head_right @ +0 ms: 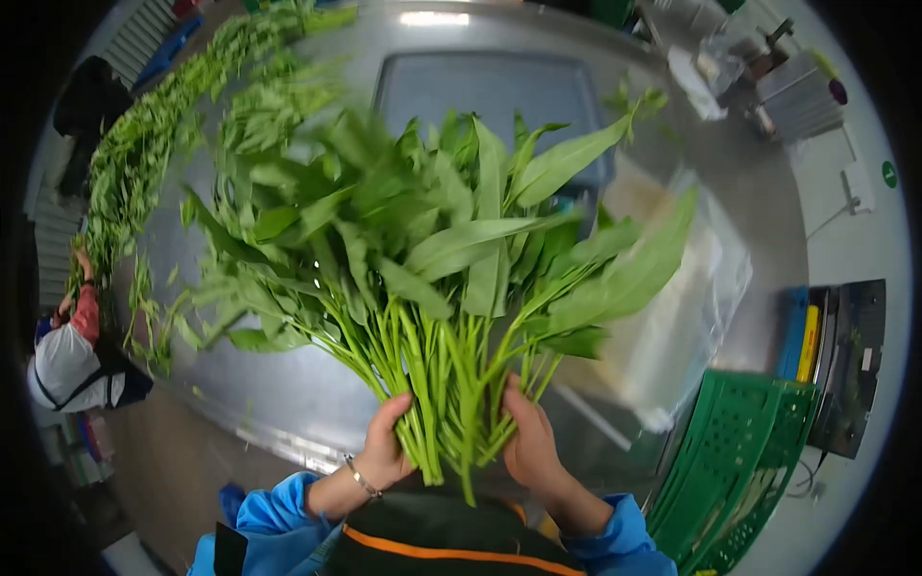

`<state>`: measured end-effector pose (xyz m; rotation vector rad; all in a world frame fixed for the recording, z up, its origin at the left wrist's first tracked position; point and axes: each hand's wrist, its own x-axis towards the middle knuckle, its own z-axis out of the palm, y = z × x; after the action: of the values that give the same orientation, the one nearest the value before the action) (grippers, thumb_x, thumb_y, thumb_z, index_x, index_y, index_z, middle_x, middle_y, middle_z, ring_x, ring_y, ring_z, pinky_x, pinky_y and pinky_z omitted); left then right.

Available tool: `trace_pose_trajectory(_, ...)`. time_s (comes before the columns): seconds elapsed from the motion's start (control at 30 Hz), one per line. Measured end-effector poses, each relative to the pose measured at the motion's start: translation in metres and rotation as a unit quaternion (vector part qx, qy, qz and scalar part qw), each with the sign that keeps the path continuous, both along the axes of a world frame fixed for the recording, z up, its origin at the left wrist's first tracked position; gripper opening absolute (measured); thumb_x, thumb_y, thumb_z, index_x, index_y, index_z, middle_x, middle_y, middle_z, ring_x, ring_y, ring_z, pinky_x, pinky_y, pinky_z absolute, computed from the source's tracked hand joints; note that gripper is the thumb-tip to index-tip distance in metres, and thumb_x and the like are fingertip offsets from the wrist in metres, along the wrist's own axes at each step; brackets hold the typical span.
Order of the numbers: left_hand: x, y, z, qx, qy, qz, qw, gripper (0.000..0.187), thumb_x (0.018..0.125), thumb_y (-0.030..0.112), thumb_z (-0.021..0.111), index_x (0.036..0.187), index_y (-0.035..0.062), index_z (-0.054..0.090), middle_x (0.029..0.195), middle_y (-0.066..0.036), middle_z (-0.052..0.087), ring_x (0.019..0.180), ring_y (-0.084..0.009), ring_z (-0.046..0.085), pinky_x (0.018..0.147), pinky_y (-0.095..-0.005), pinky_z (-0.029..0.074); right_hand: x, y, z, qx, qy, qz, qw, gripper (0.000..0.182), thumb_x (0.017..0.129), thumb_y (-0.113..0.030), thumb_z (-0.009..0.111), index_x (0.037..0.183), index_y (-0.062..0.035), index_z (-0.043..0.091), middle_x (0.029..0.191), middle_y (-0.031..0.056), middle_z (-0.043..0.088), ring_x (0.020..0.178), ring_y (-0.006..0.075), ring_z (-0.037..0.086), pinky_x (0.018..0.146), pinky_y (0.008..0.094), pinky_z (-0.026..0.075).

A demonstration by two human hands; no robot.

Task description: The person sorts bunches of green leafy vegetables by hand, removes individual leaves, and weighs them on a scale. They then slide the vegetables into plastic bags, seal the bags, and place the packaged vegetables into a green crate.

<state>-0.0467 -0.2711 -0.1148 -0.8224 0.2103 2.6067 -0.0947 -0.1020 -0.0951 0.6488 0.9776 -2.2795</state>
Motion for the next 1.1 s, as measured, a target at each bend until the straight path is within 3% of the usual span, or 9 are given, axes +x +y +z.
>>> trace_pose_trajectory(0.07, 0.032, 0.005, -0.027, 0.007, -0.112, 0.017, 0.994, 0.044, 0.087, 0.03, 0.048, 0.122, 0.0035, 0.044, 0.117, -0.012, 0.054, 0.106, -0.0259, 0.052, 0.092, -0.0398, 0.041, 0.029, -0.004, -0.036, -0.047, -0.088, 0.002, 0.995, 0.042, 0.09, -0.022, 0.047, 0.127, -0.0011, 0.039, 0.124, 0.0091, 0.047, 0.112, 0.0175, 0.045, 0.095, 0.0325, 0.035)
trace_pose_trajectory(0.17, 0.054, 0.004, -0.047, -0.033, -0.096, 0.03, 0.994, 0.042, 0.089, 0.03, 0.046, 0.121, 0.0039, 0.044, 0.118, -0.011, 0.053, 0.107, -0.0238, 0.051, 0.093, -0.0372, 0.04, 0.048, -0.02, -0.06, 0.031, -0.121, 0.095, 0.988, 0.043, 0.089, -0.021, 0.051, 0.125, -0.0006, 0.041, 0.121, 0.0082, 0.049, 0.109, 0.016, 0.046, 0.093, 0.0304, 0.036)
trace_pose_trajectory(0.37, 0.061, 0.001, -0.055, -0.156, -0.049, 0.007, 0.986, 0.044, 0.086, 0.025, 0.056, 0.122, 0.0024, 0.042, 0.114, -0.008, 0.054, 0.103, -0.0191, 0.053, 0.087, -0.0331, 0.044, 0.055, -0.03, -0.059, 0.227, 0.0, 0.178, 0.958, 0.027, 0.084, -0.013, 0.056, 0.106, 0.0022, 0.054, 0.097, 0.0055, 0.059, 0.086, 0.012, 0.054, 0.074, 0.0267, 0.043)
trace_pose_trajectory(0.47, 0.053, 0.001, -0.046, -0.235, -0.021, -0.051, 0.97, 0.041, 0.079, 0.007, 0.062, 0.116, 0.001, 0.046, 0.109, -0.008, 0.056, 0.097, -0.0178, 0.056, 0.081, -0.03, 0.047, 0.057, -0.016, -0.068, 0.184, -0.009, 0.156, 0.97, 0.026, 0.084, -0.017, 0.054, 0.103, 0.001, 0.054, 0.095, 0.0062, 0.059, 0.083, 0.0125, 0.054, 0.073, 0.0268, 0.043)
trace_pose_trajectory(0.6, 0.053, -0.004, -0.043, -0.164, -0.004, -0.024, 0.986, 0.038, 0.078, 0.004, 0.06, 0.114, 0.0003, 0.048, 0.107, -0.009, 0.056, 0.095, -0.0179, 0.056, 0.08, -0.0299, 0.048, 0.031, -0.02, -0.044, 0.124, -0.129, 0.037, 0.983, 0.038, 0.087, -0.03, 0.048, 0.111, -0.0005, 0.05, 0.096, 0.0087, 0.058, 0.087, 0.0186, 0.056, 0.076, 0.0308, 0.045)
trace_pose_trajectory(0.67, 0.051, -0.004, -0.044, -0.147, -0.02, -0.015, 0.989, 0.04, 0.077, 0.002, 0.059, 0.115, 0.0, 0.047, 0.108, -0.009, 0.056, 0.095, -0.0185, 0.057, 0.08, -0.0306, 0.049, 0.029, -0.023, -0.052, 0.11, -0.129, 0.044, 0.985, 0.037, 0.087, -0.028, 0.05, 0.112, -0.0017, 0.05, 0.1, 0.0086, 0.057, 0.09, 0.0181, 0.055, 0.077, 0.0319, 0.045)
trace_pose_trajectory(0.73, 0.053, -0.005, -0.048, -0.134, -0.029, -0.016, 0.99, 0.041, 0.077, 0.002, 0.057, 0.116, -0.0003, 0.046, 0.108, -0.01, 0.056, 0.094, -0.0192, 0.057, 0.079, -0.0319, 0.05, 0.028, -0.034, -0.054, 0.207, 0.06, 0.104, 0.971, 0.034, 0.086, -0.025, 0.053, 0.111, -0.0021, 0.051, 0.1, 0.0081, 0.057, 0.09, 0.0177, 0.055, 0.078, 0.0321, 0.045)
trace_pose_trajectory(0.87, 0.054, -0.013, -0.05, -0.075, -0.044, -0.035, 0.996, 0.04, 0.078, 0.003, 0.055, 0.116, -0.001, 0.045, 0.106, -0.01, 0.056, 0.092, -0.0208, 0.059, 0.077, -0.0336, 0.051, 0.016, -0.032, -0.058, 0.168, -0.08, 0.056, 0.981, 0.033, 0.083, -0.02, 0.059, 0.109, -0.0012, 0.052, 0.101, 0.0074, 0.057, 0.094, 0.0165, 0.054, 0.082, 0.0306, 0.044)
trace_pose_trajectory(1.1, 0.054, -0.01, -0.05, -0.203, -0.008, -0.101, 0.974, 0.042, 0.076, 0.002, 0.059, 0.116, 0.0, 0.045, 0.106, -0.009, 0.056, 0.094, -0.0188, 0.057, 0.081, -0.0319, 0.048, 0.012, -0.054, -0.066, 0.167, 0.026, 0.094, 0.981, 0.04, 0.078, -0.01, 0.062, 0.115, -0.002, 0.047, 0.104, 0.0073, 0.057, 0.09, 0.0176, 0.056, 0.08, 0.0316, 0.045)
